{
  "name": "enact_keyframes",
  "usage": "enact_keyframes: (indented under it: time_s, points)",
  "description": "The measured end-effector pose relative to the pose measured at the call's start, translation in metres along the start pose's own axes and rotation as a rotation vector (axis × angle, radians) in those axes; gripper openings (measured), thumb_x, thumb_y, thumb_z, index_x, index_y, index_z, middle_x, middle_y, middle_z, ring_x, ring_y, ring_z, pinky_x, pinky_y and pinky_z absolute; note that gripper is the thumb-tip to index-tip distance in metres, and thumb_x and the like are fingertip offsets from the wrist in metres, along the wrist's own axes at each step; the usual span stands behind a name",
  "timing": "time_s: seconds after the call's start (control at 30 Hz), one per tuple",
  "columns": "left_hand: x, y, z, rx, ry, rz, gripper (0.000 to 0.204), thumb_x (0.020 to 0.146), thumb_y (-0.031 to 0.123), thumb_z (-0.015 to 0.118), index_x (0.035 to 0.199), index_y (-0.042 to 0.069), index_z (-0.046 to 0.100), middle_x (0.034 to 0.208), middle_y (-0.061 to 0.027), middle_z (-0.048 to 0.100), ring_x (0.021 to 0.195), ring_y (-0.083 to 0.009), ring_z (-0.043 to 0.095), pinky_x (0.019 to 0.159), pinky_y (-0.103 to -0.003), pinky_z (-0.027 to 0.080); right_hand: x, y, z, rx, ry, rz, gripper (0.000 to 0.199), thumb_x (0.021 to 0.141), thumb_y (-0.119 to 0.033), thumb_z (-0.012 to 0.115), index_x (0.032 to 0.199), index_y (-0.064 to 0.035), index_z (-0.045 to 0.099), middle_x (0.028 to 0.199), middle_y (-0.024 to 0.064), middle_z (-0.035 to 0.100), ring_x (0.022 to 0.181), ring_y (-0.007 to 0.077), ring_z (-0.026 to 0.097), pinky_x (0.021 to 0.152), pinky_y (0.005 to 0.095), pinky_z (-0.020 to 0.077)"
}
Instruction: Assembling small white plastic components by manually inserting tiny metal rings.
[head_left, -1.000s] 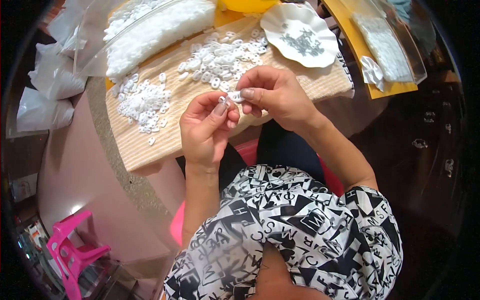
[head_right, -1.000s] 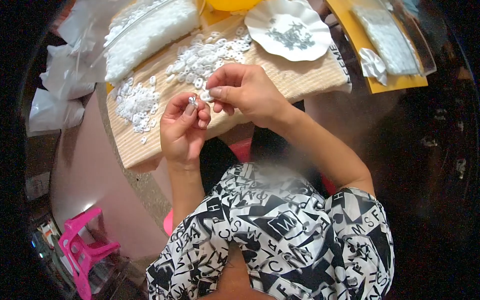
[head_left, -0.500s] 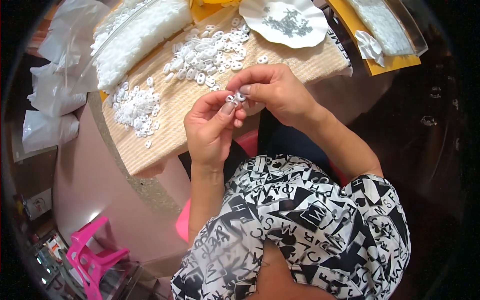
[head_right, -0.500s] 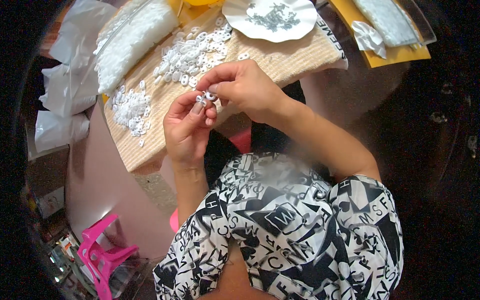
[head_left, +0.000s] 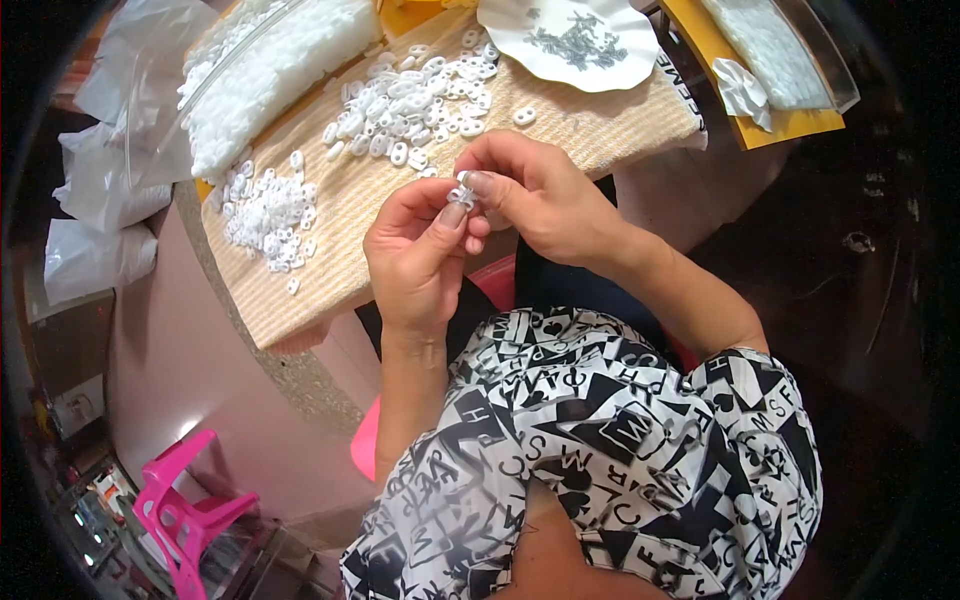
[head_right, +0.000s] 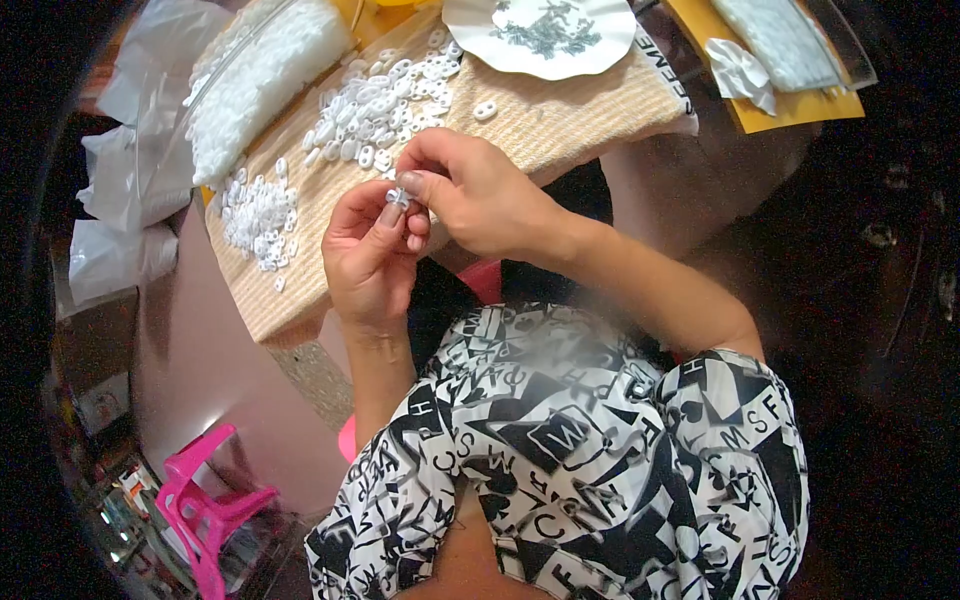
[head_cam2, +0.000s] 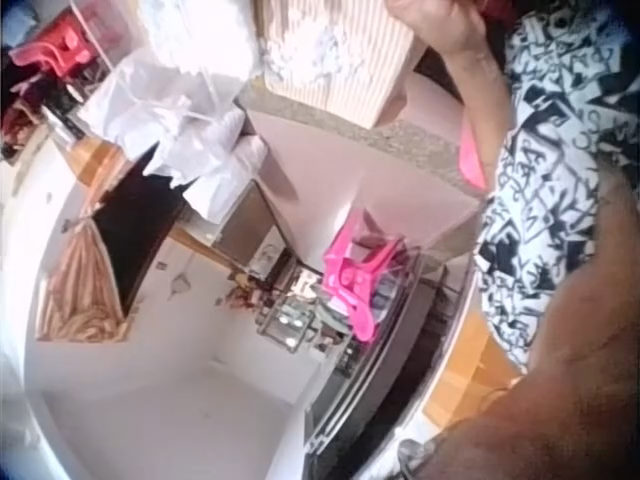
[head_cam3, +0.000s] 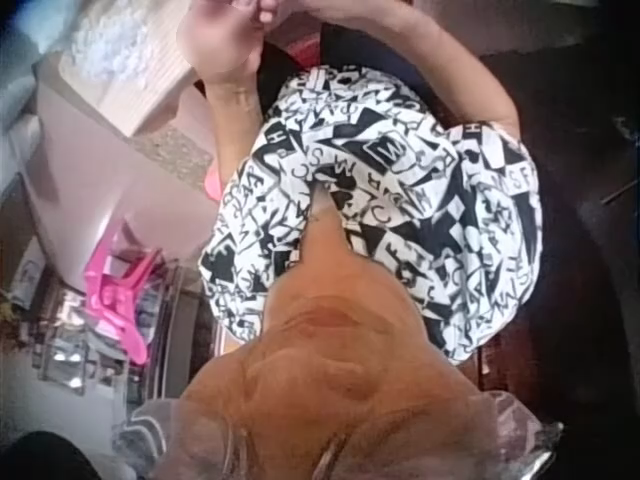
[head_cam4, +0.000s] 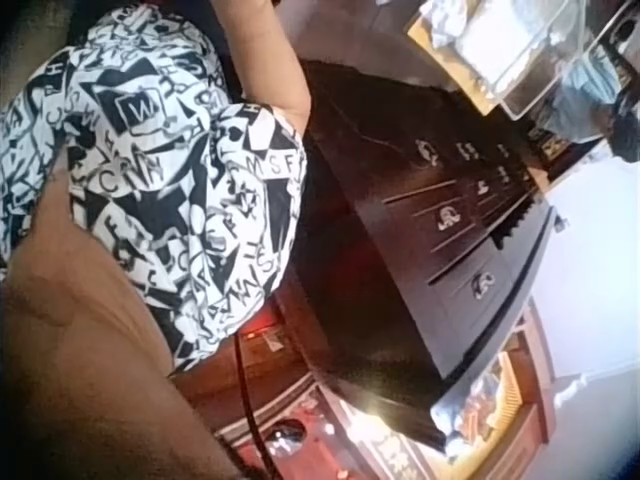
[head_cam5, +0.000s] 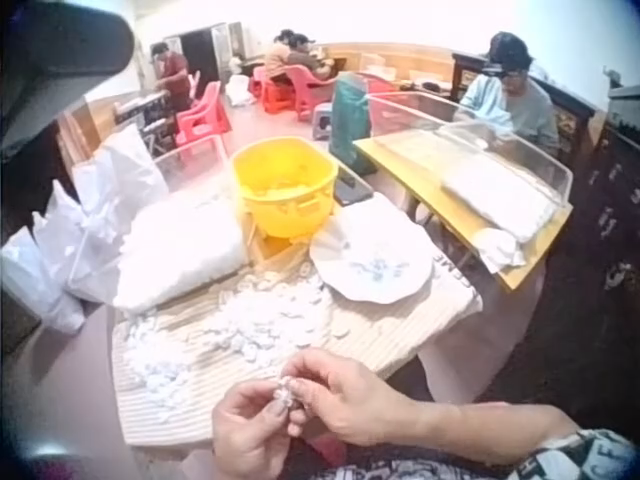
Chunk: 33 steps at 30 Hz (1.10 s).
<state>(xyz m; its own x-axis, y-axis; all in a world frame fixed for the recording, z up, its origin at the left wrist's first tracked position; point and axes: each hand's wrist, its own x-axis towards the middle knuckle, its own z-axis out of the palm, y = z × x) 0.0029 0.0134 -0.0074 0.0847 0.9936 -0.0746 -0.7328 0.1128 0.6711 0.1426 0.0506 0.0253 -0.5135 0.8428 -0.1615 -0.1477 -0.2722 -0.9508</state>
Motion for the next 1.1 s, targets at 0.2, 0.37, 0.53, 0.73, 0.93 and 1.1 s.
enact_keyframes:
  time_s: [0.2, 0.37, 0.53, 0.73, 0.93, 1.1]
  points:
    - [0.0, 0.004, -0.001, 0.021, 0.029, 0.014, 0.017, 0.08, -0.003, 0.054, 0.097, -0.006, 0.054, 0.08, -0.0119, 0.058, 0.067, -0.0163, 0.058, 0.055, -0.023, 0.047, 0.002, -0.004, -0.011, -0.236, 0.067, -0.071, 0.01, 0.088, -0.011, 0.047, 0.091, -0.0025, 0.044, 0.077, 0.0013, 0.053, 0.07, 0.0055, 0.052, 0.061, 0.0171, 0.0441]
    - [-0.001, 0.012, 0.001, 0.062, 0.068, 0.06, 0.018, 0.079, -0.004, 0.054, 0.096, -0.006, 0.054, 0.078, -0.0124, 0.059, 0.066, -0.0162, 0.058, 0.055, -0.023, 0.047, 0.002, -0.018, -0.017, -0.052, -0.066, -0.064, 0.013, 0.084, -0.005, 0.051, 0.096, -0.0009, 0.051, 0.08, 0.0029, 0.056, 0.069, 0.0067, 0.054, 0.061, 0.0187, 0.0459]
    - [-0.005, 0.014, 0.008, 0.162, 0.102, 0.069, 0.018, 0.077, -0.003, 0.057, 0.095, -0.006, 0.055, 0.076, -0.0113, 0.059, 0.064, -0.0147, 0.058, 0.054, -0.021, 0.047, 0.0, -0.017, -0.014, -0.097, -0.026, -0.067, 0.02, 0.081, 0.0, 0.053, 0.1, 0.0034, 0.054, 0.085, 0.0053, 0.059, 0.077, 0.0098, 0.057, 0.067, 0.0215, 0.0486]
    - [-0.006, 0.015, 0.009, 0.176, 0.103, 0.074, 0.018, 0.077, -0.003, 0.058, 0.094, -0.006, 0.056, 0.077, -0.0113, 0.06, 0.064, -0.0141, 0.058, 0.053, -0.021, 0.046, -0.002, -0.02, -0.013, -0.122, -0.04, -0.042, 0.02, 0.081, 0.0, 0.054, 0.1, 0.0042, 0.054, 0.087, 0.0065, 0.059, 0.079, 0.0111, 0.058, 0.071, 0.0234, 0.0495]
    - [-0.007, 0.013, 0.009, 0.203, 0.101, 0.071, 0.018, 0.076, -0.004, 0.058, 0.094, -0.007, 0.056, 0.077, -0.0118, 0.06, 0.064, -0.0135, 0.058, 0.053, -0.02, 0.047, -0.003, -0.016, -0.01, -0.154, 0.015, -0.154, 0.016, 0.078, 0.001, 0.056, 0.094, 0.0033, 0.056, 0.077, 0.0031, 0.06, 0.07, 0.0058, 0.055, 0.061, 0.0188, 0.0446]
    - [-0.008, 0.013, 0.01, 0.239, 0.119, 0.081, 0.018, 0.077, -0.004, 0.057, 0.094, -0.007, 0.056, 0.077, -0.0116, 0.06, 0.063, -0.0131, 0.058, 0.053, -0.02, 0.048, -0.005, -0.017, -0.005, -0.23, 0.03, -0.222, 0.016, 0.078, 0.001, 0.056, 0.094, 0.0039, 0.056, 0.079, 0.0045, 0.06, 0.072, 0.0067, 0.055, 0.064, 0.0196, 0.0453]
